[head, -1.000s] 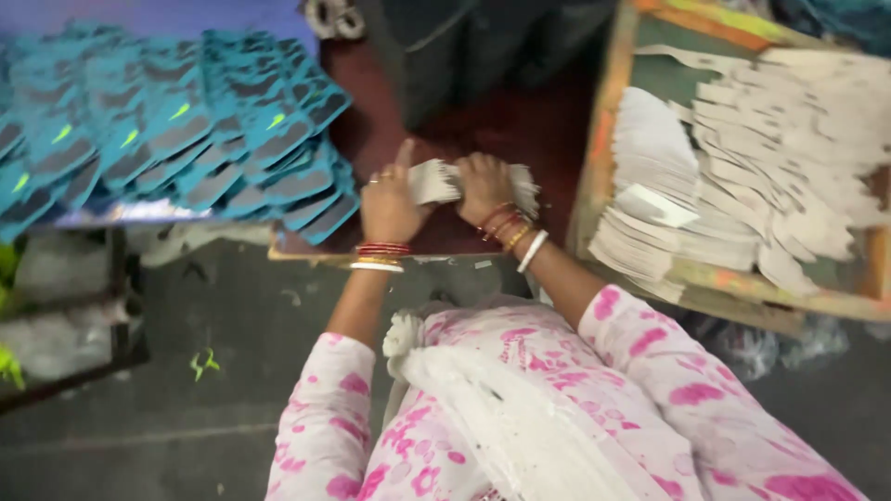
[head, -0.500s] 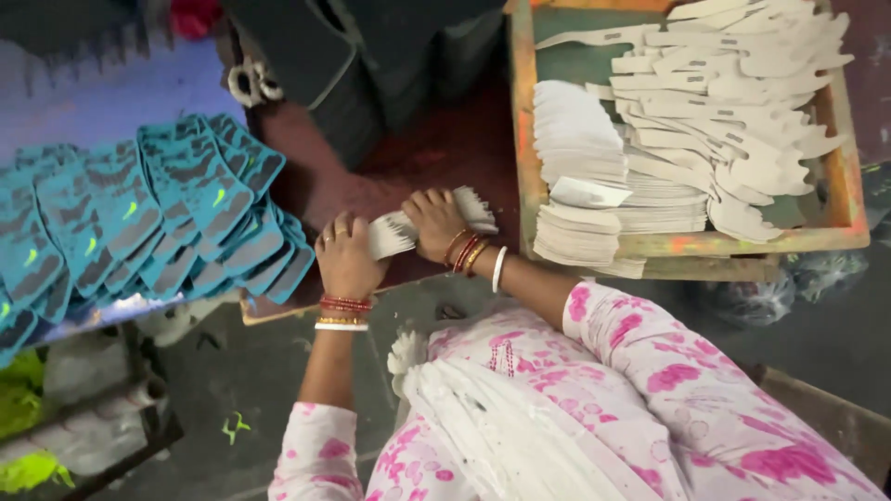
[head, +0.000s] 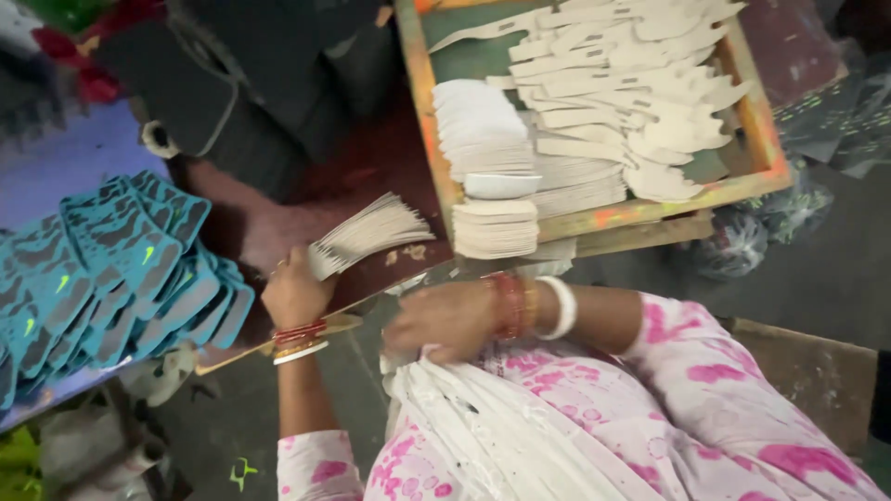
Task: Sorting and stacking printed shoe insole components in a production environment.
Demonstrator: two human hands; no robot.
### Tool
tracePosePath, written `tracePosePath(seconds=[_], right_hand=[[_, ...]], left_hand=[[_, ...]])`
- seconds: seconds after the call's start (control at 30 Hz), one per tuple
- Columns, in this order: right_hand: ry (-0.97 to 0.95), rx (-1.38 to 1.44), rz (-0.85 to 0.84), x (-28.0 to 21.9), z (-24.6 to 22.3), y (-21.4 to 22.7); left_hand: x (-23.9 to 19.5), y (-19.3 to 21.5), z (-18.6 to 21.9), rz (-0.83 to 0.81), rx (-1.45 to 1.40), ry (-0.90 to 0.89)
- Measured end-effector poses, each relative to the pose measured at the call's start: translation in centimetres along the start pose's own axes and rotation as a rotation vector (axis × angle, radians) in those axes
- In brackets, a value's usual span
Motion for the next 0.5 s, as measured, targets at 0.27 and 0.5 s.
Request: tracePosePath(seconds=[0.27, 0.5], right_hand=[[-0.594, -0.144, 0.687, -24.8, 8.1, 13.9], [-0.79, -0.299, 0.829, -39.9, 15.4, 18.2]], left_hand=[[-1.5, -0.3, 0.1, -0.023, 0.102, 0.135], [-8.4, 2.0, 0.1, 0.138, 0.184, 0.324]])
Point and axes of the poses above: each hand's wrist, its own x-axis towards the middle knuckle, its own y-axis out of the back of the hand, z = x × y, the point moved 8 cm from there along x, towards the middle knuckle, and after that the axes turned 3 degrees about x, right-handed, at the moved point
